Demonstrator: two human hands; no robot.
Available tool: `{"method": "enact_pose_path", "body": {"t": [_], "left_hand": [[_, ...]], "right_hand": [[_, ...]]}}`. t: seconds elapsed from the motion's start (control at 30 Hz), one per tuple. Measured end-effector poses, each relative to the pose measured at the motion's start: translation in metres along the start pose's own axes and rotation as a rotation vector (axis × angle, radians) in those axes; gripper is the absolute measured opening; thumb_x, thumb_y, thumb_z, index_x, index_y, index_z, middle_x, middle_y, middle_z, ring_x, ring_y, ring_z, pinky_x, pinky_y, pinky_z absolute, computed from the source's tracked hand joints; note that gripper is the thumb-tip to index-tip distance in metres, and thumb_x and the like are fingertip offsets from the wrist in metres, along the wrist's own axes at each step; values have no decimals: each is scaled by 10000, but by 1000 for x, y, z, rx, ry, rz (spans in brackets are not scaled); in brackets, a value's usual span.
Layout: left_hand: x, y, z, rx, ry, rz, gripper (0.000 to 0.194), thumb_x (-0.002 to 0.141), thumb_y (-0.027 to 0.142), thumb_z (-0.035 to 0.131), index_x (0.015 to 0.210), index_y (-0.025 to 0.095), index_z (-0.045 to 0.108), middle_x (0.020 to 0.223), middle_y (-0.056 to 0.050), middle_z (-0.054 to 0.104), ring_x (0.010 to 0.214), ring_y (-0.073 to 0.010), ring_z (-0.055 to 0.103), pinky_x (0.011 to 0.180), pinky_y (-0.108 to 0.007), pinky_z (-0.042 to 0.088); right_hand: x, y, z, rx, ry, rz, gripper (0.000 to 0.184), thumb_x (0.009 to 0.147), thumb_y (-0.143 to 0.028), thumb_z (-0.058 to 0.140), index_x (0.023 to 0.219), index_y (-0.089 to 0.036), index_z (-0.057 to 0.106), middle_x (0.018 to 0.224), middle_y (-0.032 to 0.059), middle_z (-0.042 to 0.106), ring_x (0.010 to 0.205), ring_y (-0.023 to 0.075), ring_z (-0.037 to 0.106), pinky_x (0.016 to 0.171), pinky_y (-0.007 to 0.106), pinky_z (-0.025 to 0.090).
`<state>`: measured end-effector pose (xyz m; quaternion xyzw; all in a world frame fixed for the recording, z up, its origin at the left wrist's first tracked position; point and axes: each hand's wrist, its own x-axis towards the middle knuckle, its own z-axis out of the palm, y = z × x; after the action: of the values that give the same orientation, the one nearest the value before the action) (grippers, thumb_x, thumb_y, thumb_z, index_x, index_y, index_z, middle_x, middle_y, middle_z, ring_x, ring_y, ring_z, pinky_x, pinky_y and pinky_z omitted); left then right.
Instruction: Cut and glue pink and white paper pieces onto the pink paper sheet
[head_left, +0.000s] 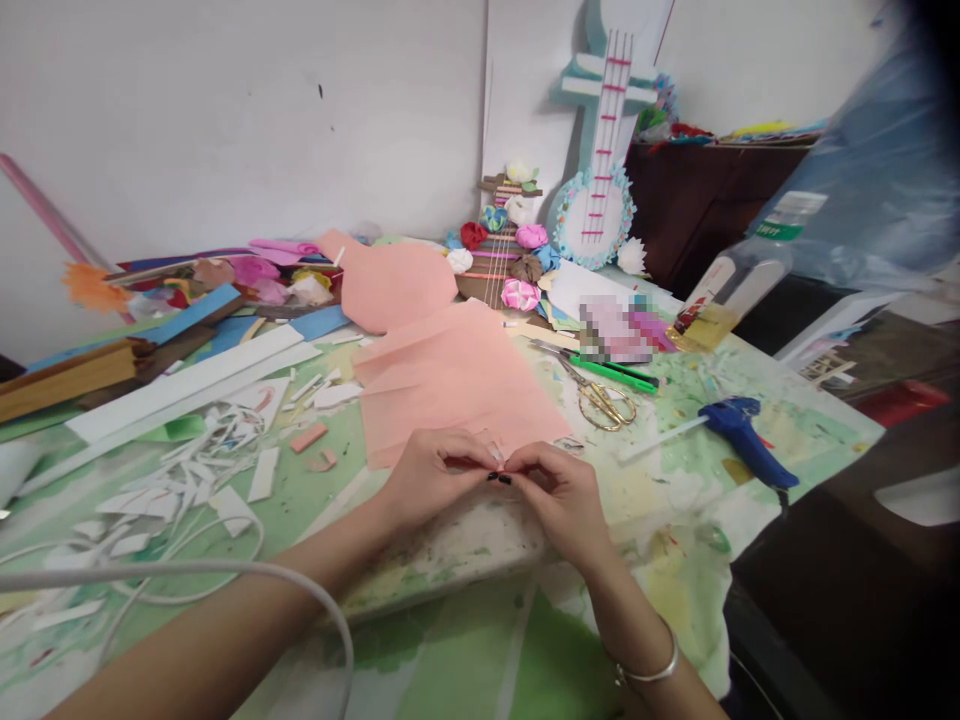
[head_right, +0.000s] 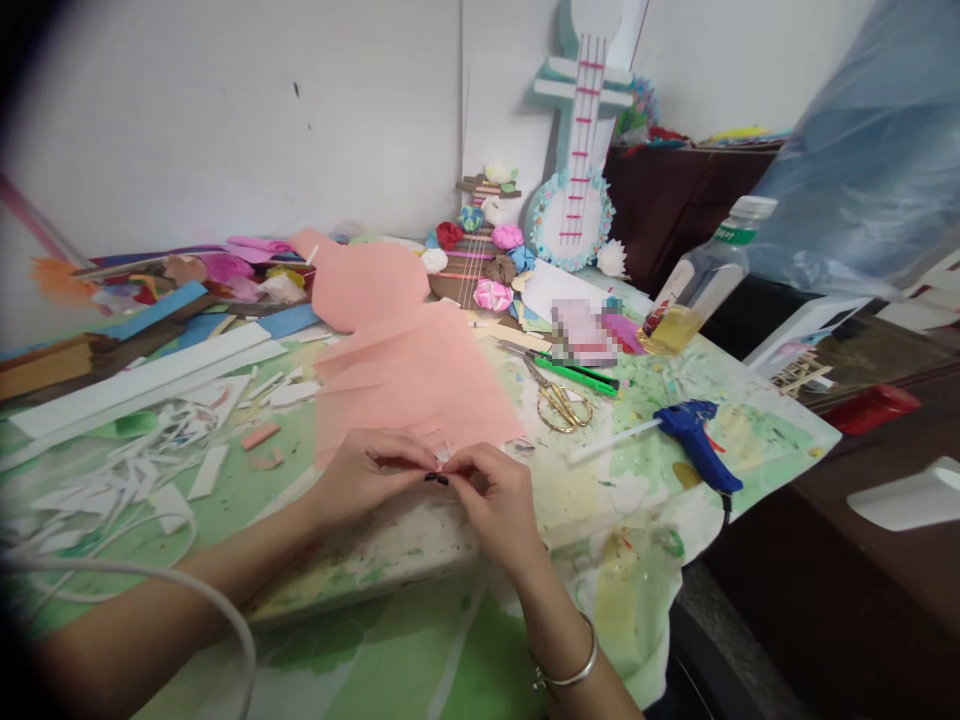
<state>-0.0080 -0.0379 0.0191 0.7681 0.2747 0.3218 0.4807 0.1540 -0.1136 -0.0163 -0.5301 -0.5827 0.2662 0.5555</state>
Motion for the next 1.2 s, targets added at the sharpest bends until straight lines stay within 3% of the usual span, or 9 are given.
{"method": "enact_pose_path", "body": {"t": [0.17,0.53,0.87,1.03,1.2], "left_hand": [[1,-2,0,-40,-22,-60,61,727,199,696,713,166,745,761,-63,732,714,-170,679,680,-261,558],[1,-13,2,-396,-63,-275,121,672,180,755,735,137,662,799,-26,695,724,-131,660,724,-257,527],[1,-10,7,-553,-113,-403,236,608,122,773,773,128,605,763,-7,638,719,-128,620,725,-271,482],[-1,-7,16,-577,-119,-379,164,635,95,706,742,131,586,738,11,575,712,-110,545,685,-240,428],[-3,-6,25,-566,-50,-318,162,602,32,602,719,142,577,709,23,537,711,-108,503,682,-230,396]], "right_hand": [[0,0,-1,12,-14,7,54,795,-160,628,767,-199,652,762,30,660,701,157,615,655,268,493],[-1,-4,-1,145,-87,118,19,804,-189,624,786,-184,620,775,39,652,715,167,626,673,287,503],[1,-6,-1,355,-118,240,148,740,-230,699,756,-180,562,716,5,593,657,148,582,617,271,453],[1,-10,-1,460,-115,301,109,683,-167,674,730,-178,576,689,-17,574,640,116,523,589,232,394],[-2,-15,4,530,-29,375,95,601,-116,622,667,-173,584,625,-34,562,602,102,489,570,214,370]]}}
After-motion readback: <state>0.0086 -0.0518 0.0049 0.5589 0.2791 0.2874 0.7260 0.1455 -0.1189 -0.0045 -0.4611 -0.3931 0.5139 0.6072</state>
